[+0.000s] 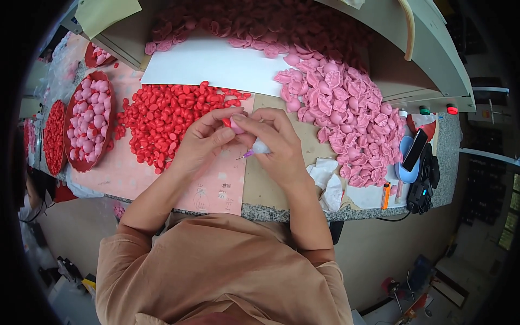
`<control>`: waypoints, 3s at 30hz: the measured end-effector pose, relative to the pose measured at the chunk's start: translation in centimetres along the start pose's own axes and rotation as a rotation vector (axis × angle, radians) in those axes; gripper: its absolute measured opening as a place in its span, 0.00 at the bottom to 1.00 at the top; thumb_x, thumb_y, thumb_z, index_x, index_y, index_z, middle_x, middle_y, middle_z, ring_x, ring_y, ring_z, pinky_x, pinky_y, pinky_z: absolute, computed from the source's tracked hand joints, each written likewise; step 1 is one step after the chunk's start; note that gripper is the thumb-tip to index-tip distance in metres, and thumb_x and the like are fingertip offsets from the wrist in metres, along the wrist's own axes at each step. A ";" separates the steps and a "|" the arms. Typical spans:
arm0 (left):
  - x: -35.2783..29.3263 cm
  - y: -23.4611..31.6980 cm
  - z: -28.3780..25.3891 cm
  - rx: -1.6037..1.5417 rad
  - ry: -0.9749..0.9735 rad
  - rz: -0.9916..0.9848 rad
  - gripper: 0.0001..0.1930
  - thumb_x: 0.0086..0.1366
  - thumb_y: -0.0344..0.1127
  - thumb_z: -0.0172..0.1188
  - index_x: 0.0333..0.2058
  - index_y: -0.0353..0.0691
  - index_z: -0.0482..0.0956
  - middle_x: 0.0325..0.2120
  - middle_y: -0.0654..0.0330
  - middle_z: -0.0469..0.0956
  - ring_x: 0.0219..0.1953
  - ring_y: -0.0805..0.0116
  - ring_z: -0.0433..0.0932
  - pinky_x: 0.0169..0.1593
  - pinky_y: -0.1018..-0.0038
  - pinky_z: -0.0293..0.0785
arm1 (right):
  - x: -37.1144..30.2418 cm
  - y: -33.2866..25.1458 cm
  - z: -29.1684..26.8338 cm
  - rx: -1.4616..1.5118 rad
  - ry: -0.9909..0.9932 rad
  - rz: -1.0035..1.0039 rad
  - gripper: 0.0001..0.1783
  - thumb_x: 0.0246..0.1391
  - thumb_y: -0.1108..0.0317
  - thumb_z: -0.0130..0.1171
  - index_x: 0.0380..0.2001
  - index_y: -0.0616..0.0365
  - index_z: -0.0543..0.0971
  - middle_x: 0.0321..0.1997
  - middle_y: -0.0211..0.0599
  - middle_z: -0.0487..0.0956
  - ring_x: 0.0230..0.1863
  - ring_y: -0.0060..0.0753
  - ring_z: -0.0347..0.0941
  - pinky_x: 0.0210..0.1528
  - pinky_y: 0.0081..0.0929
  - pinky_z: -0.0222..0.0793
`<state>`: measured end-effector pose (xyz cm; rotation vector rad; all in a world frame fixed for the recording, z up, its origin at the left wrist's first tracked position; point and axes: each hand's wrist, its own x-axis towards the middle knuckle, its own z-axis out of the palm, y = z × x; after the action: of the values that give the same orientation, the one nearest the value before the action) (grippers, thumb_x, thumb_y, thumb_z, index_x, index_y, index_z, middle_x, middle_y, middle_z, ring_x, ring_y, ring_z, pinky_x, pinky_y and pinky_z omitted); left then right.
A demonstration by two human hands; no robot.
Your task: Assembling small plastic toys by gluing red components onto pink bases at a factory workstation.
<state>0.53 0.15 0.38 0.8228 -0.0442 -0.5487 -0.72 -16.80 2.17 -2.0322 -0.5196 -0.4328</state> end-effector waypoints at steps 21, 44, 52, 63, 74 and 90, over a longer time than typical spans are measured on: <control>-1.0 0.2 0.5 0.267 -0.122 0.397 0.15 0.60 0.24 0.56 0.46 0.35 0.72 0.46 0.57 0.66 0.49 0.71 0.68 0.52 0.74 0.67 | -0.3 -1.3 0.2 0.327 0.023 0.233 0.22 0.39 0.66 0.69 0.38 0.63 0.76 0.43 0.36 0.70 0.43 0.28 0.68 0.44 0.23 0.65; -0.7 -0.6 0.5 -0.018 -0.103 0.339 0.08 0.63 0.30 0.55 0.41 0.40 0.73 0.46 0.55 0.70 0.47 0.66 0.71 0.51 0.71 0.68 | 0.3 -2.5 0.4 0.252 0.080 0.167 0.21 0.39 0.76 0.67 0.41 0.62 0.76 0.42 0.38 0.71 0.42 0.30 0.70 0.42 0.24 0.68; -0.8 -0.6 0.4 -0.147 -0.075 0.270 0.09 0.63 0.32 0.54 0.43 0.45 0.73 0.46 0.58 0.70 0.49 0.67 0.70 0.54 0.67 0.64 | 0.3 -2.5 0.8 0.388 0.086 0.271 0.18 0.43 0.74 0.65 0.41 0.62 0.76 0.41 0.38 0.71 0.43 0.29 0.70 0.41 0.23 0.68; -0.7 -0.9 0.7 -0.156 -0.075 0.284 0.09 0.64 0.34 0.53 0.43 0.51 0.73 0.48 0.60 0.68 0.51 0.68 0.66 0.56 0.67 0.60 | -0.4 -2.1 2.2 0.866 0.228 0.450 0.06 0.54 0.77 0.55 0.36 0.63 0.73 0.38 0.38 0.72 0.26 0.20 0.68 0.27 0.18 0.66; -0.5 -1.1 0.5 -0.118 -0.080 0.315 0.10 0.65 0.34 0.52 0.45 0.51 0.72 0.49 0.59 0.67 0.50 0.67 0.66 0.53 0.67 0.62 | -0.8 -1.8 2.7 0.979 0.251 0.534 0.06 0.55 0.76 0.54 0.36 0.63 0.72 0.38 0.38 0.73 0.26 0.22 0.69 0.27 0.20 0.67; -0.4 -1.3 0.2 -0.220 -0.016 0.263 0.09 0.65 0.33 0.50 0.44 0.48 0.72 0.51 0.60 0.68 0.53 0.67 0.67 0.59 0.67 0.60 | -0.7 -1.9 2.8 0.963 0.241 0.559 0.14 0.52 0.76 0.58 0.43 0.64 0.72 0.40 0.35 0.75 0.34 0.19 0.70 0.33 0.16 0.68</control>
<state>-0.41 -0.48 -0.36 0.5870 -0.1032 -0.3053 -2.01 -13.63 1.83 -1.0910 0.0316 -0.0428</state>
